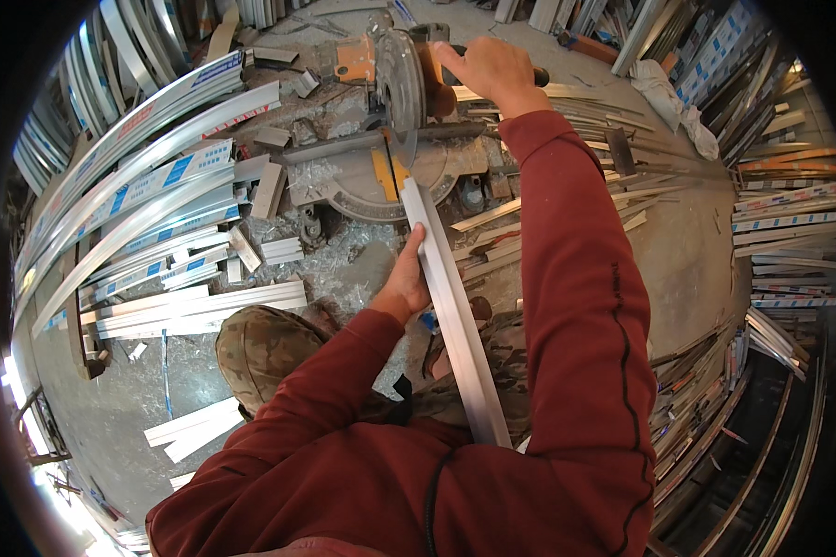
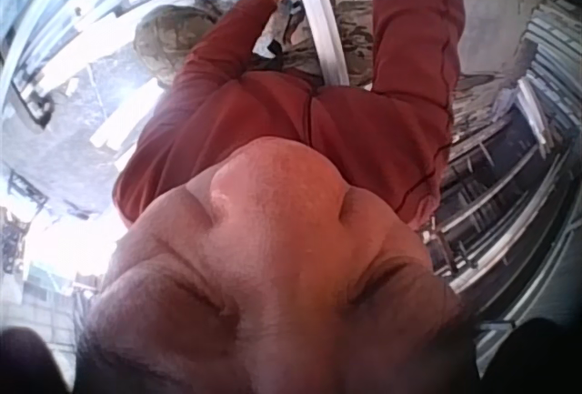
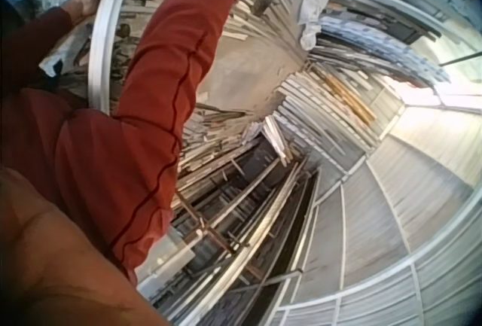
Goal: The person repeatedly positions aluminum extrusion profiles on a miter saw, lowers the blade to cut the profiles, and removes the cut pieces. The person handles multiple profiles one at a time, aligning them before each cut and discarding the offcuts.
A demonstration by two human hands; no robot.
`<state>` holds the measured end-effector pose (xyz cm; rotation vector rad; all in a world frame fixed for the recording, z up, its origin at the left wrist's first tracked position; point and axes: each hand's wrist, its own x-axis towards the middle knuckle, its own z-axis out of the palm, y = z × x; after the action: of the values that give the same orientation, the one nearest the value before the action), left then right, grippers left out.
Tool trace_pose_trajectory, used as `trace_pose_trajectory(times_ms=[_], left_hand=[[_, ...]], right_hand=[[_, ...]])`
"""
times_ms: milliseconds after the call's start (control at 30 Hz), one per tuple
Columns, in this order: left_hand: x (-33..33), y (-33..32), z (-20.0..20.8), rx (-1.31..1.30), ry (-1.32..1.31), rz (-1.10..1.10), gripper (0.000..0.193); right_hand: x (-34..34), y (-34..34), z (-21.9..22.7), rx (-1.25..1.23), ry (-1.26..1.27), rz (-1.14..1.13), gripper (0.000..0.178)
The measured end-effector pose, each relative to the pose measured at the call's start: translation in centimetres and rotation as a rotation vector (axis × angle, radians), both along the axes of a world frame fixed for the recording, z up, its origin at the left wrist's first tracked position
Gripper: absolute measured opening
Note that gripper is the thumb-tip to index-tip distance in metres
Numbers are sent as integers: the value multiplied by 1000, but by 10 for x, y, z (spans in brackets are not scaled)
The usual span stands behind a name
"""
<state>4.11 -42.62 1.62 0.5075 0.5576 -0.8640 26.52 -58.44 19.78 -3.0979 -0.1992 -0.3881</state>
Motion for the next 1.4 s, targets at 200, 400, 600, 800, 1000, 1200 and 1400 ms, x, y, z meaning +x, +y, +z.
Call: trace_pose_trajectory(times_ms=[200, 400, 600, 800, 1000, 1200, 1400], left_hand=[[-9, -3, -21, -129, 51, 122, 70], [-10, -5, -5, -149, 25, 110, 48], [-9, -2, -9, -75, -26, 21, 39], [-17, -7, -4, 127, -213, 40, 36], [-13, 4, 11, 176, -230, 44, 39], [-7, 10, -7, 152, -230, 61, 40], [-1, 17, 1, 144, -210, 70, 40]], right_hand=[[-1, 1, 0, -3, -20, 5, 77], [-3, -1, -4, 21, -64, 19, 78], [-8, 1, -5, 17, -45, 14, 74], [-13, -3, -15, 17, -165, 68, 77], [-24, 0, -16, -41, -90, 17, 70], [-28, -6, -31, -10, -100, -3, 69], [-34, -5, -35, -9, -111, -4, 67]])
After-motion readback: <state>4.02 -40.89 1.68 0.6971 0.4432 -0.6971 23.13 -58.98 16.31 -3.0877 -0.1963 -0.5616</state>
